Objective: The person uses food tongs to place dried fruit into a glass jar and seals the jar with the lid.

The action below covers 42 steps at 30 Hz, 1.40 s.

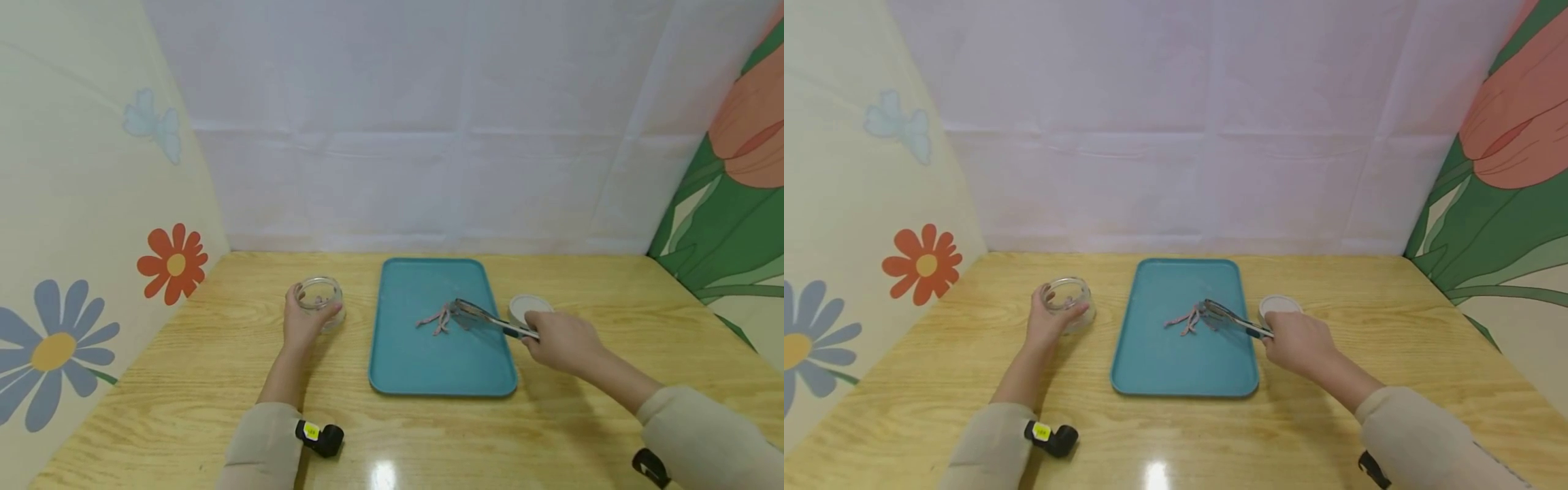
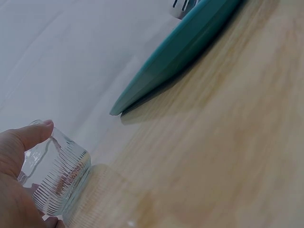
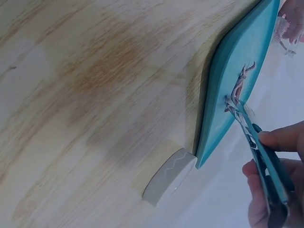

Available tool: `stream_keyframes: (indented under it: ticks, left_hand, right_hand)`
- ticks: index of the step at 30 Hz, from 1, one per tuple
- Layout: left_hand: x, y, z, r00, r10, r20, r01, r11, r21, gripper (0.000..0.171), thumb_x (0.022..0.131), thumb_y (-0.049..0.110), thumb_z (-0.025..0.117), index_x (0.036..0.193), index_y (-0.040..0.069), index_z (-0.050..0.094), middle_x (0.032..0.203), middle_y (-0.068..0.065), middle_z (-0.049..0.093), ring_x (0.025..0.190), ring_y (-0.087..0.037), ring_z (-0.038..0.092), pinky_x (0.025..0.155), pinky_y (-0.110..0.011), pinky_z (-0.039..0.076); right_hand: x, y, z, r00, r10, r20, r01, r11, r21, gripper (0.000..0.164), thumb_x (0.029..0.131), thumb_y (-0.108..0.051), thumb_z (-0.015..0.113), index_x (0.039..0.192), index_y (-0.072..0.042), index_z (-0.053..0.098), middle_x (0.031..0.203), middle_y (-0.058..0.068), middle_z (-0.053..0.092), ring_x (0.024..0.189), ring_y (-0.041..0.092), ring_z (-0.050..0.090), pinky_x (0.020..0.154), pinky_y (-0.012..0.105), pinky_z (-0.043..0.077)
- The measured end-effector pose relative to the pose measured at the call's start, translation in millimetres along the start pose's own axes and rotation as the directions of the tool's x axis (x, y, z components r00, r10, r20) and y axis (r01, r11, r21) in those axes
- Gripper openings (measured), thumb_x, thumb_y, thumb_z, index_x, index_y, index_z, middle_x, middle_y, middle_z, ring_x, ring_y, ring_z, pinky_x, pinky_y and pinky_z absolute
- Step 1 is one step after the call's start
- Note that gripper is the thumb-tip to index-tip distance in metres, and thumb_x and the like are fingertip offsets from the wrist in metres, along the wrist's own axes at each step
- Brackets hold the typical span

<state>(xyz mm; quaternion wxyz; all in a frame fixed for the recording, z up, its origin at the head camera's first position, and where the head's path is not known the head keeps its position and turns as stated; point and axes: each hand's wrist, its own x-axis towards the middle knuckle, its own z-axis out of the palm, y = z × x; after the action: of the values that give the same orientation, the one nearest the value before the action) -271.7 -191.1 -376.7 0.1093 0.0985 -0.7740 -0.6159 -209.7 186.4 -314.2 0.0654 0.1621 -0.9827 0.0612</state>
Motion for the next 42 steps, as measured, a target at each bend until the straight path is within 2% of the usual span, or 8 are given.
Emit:
stream_keyframes:
  ticks: [12,26,33,42]
  left_hand:
    - [1.0,-1.3,0.8,1.000,0.011,0.005,-0.011,1.000,0.003,0.096,0.070,0.027,0.072,0.138,0.012,0.006,0.137,-0.014,0.017,0.123,-0.035,0.017,0.096,-0.047,0.022]
    - [1.1,-1.8,0.5,1.000,0.017,0.002,-0.017,1.000,0.001,0.097,0.069,0.029,0.072,0.138,0.012,0.006,0.137,-0.015,0.017,0.123,-0.035,0.017,0.096,-0.047,0.021]
    - [0.3,-2.1,0.5,1.000,0.003,0.001,-0.003,1.000,0.002,0.097,0.069,0.029,0.073,0.138,0.012,0.007,0.137,-0.015,0.017,0.122,-0.036,0.018,0.096,-0.048,0.021]
    - [0.5,-1.5,0.7,1.000,0.012,0.002,-0.012,1.000,0.012,0.097,0.069,0.029,0.072,0.138,0.012,0.007,0.137,-0.015,0.017,0.123,-0.035,0.017,0.096,-0.048,0.020]
  right_hand:
    - [-3.9,3.5,3.0,0.999,-0.036,-0.034,0.036,0.999,0.006,0.026,0.078,-0.014,0.060,0.063,-0.016,0.039,0.051,-0.003,0.034,0.043,0.012,0.031,0.037,0.025,0.023]
    - [-11.8,14.2,3.1,0.999,0.024,-0.036,-0.022,0.999,0.047,0.027,0.080,-0.015,0.059,0.064,-0.015,0.037,0.052,-0.002,0.034,0.041,0.011,0.030,0.037,0.024,0.022]
    - [-10.2,20.9,1.9,0.996,0.035,-0.087,-0.031,0.998,0.052,0.029,0.081,-0.015,0.058,0.063,-0.014,0.035,0.050,-0.002,0.032,0.040,0.011,0.028,0.036,0.023,0.021]
    - [0.3,19.0,-13.0,0.990,0.055,-0.133,-0.041,0.994,0.105,0.029,0.082,-0.014,0.057,0.064,-0.012,0.035,0.051,0.000,0.032,0.041,0.013,0.028,0.037,0.024,0.021]
